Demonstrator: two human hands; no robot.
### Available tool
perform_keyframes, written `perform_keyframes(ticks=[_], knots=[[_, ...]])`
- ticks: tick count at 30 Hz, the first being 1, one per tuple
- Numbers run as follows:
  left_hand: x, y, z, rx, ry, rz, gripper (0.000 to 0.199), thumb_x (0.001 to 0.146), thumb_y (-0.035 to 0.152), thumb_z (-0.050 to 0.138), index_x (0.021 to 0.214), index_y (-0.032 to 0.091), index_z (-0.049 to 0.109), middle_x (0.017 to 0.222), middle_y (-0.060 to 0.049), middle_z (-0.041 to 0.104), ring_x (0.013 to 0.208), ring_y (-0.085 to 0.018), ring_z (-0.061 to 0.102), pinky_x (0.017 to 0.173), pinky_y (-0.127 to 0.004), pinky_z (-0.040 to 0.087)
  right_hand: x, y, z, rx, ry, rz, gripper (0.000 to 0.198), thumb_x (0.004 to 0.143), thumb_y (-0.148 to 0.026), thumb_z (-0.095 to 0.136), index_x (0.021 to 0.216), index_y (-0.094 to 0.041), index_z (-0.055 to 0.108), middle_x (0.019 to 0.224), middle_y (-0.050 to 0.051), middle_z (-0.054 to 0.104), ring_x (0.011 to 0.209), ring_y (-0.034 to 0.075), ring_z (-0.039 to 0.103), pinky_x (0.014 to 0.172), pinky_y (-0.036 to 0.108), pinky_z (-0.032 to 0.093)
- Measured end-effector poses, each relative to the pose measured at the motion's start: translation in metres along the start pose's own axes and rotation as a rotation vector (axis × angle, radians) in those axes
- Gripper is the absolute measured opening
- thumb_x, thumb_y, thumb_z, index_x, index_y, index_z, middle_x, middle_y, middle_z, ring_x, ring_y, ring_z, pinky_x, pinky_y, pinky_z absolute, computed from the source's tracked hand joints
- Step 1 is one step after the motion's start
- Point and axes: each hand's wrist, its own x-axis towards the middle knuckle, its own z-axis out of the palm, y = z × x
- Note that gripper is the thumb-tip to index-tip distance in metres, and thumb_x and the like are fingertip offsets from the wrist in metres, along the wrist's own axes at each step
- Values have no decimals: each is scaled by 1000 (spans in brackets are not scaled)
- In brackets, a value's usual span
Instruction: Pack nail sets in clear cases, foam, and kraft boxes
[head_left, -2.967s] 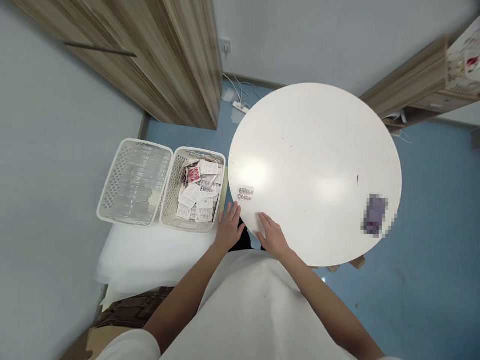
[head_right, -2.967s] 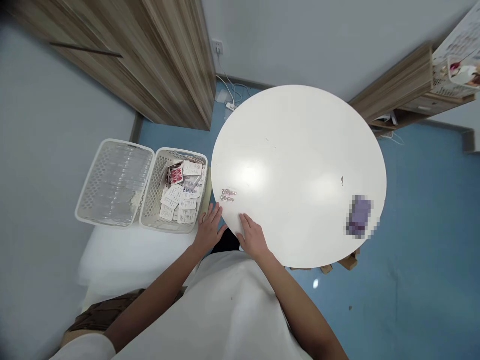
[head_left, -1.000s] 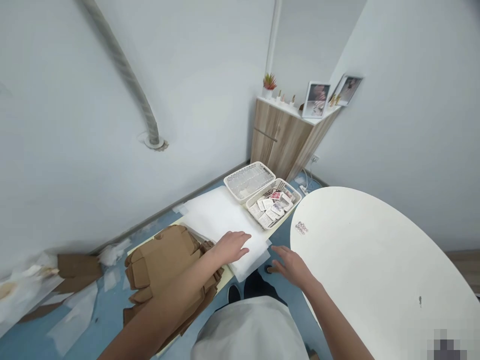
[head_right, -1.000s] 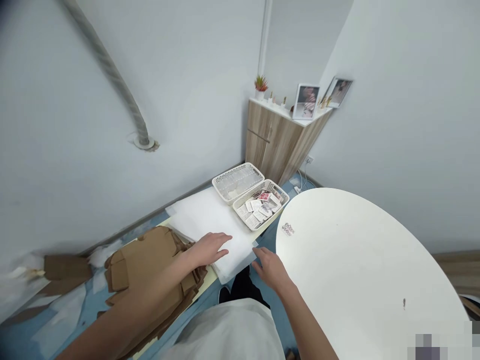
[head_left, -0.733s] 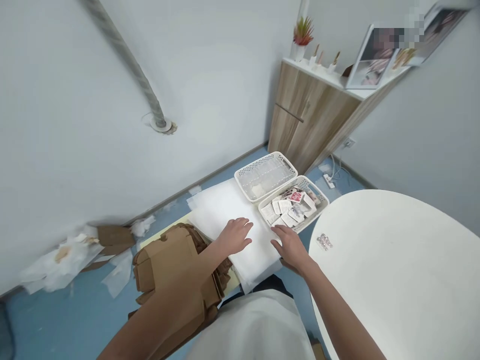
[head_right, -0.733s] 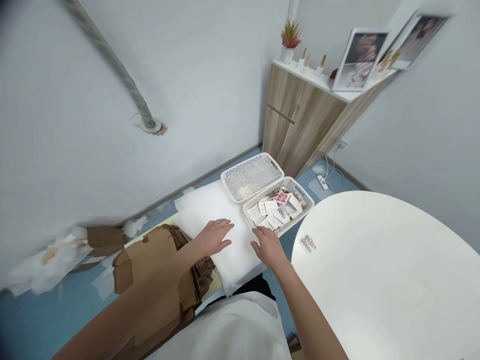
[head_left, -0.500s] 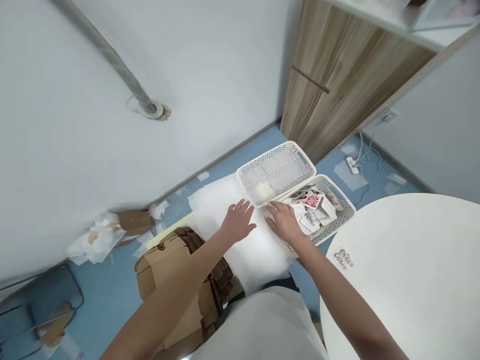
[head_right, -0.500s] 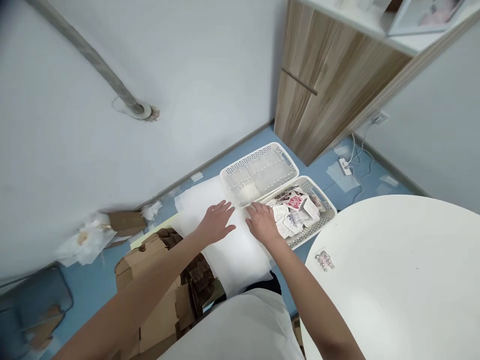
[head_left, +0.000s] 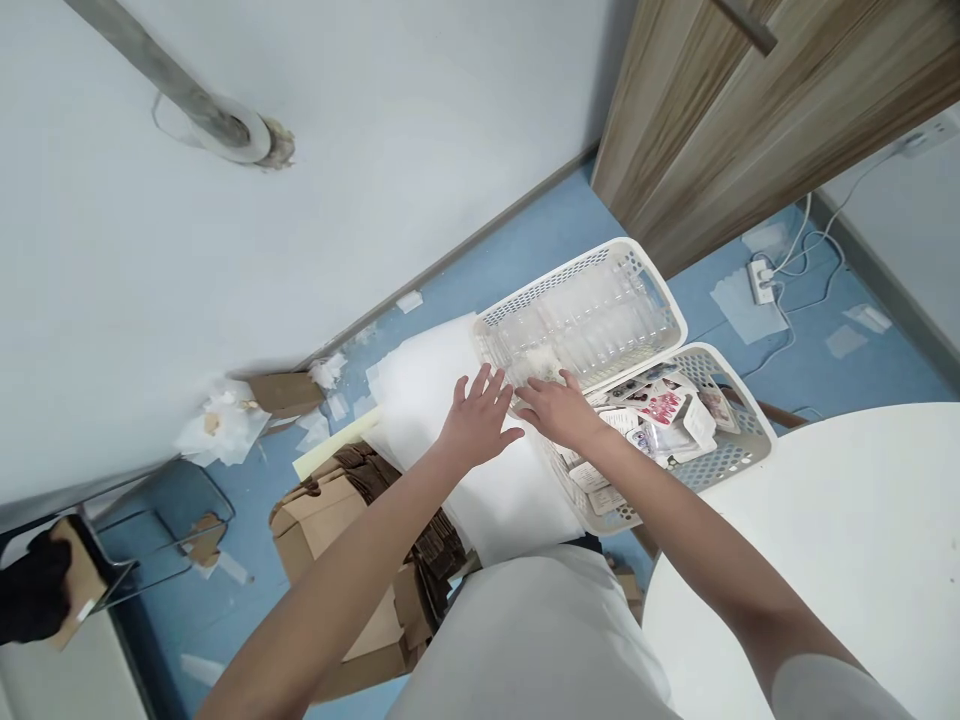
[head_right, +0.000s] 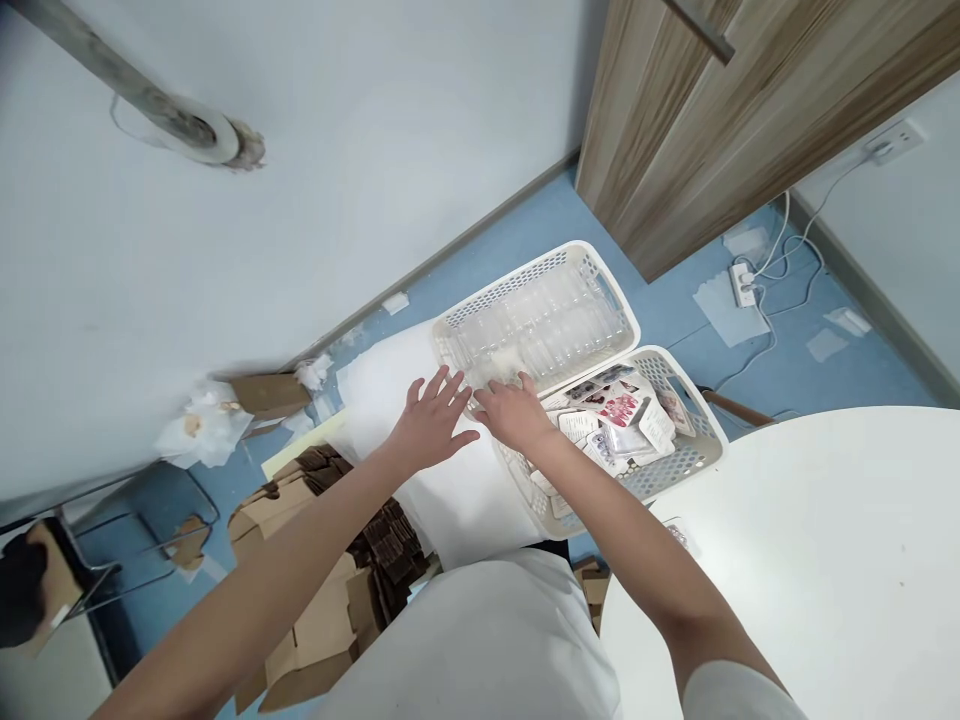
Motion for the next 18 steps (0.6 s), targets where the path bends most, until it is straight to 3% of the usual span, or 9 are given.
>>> perform_keyframes(ticks=[3,7,12,18], knots=[[1,0,-1,6,9,11,57,80,55,37,125,20,39,139,-11,31,132,-31,11,101,-51,11,5,3,-4,-17,-47,-15,30,89,-35,33,109,-18,48,108,11,55,94,21,57,93,42,24],[3,0,-2,21,16,27,56,80,53,38,122,17,42,137,-13,34,131,-32,14,101,-52,11,13,6,-9,-4,-73,59,31,87,-33,36,110,-13,42,106,13,56,89,22,58,74,32,39],[7,-3,-2,55,37,69,52,80,53,39,117,18,46,132,-13,39,130,-32,18,101,-53,11,28,7,-11,-87,-123,248,40,82,-35,47,111,-8,40,101,18,57,92,24,58,74,31,41],[20,-12,-1,69,120,172,47,81,54,38,102,15,54,113,-14,52,123,-31,29,98,-53,15,44,13,-7,-245,-115,247,42,79,-17,49,116,0,38,112,26,49,96,27,56,72,31,43]])
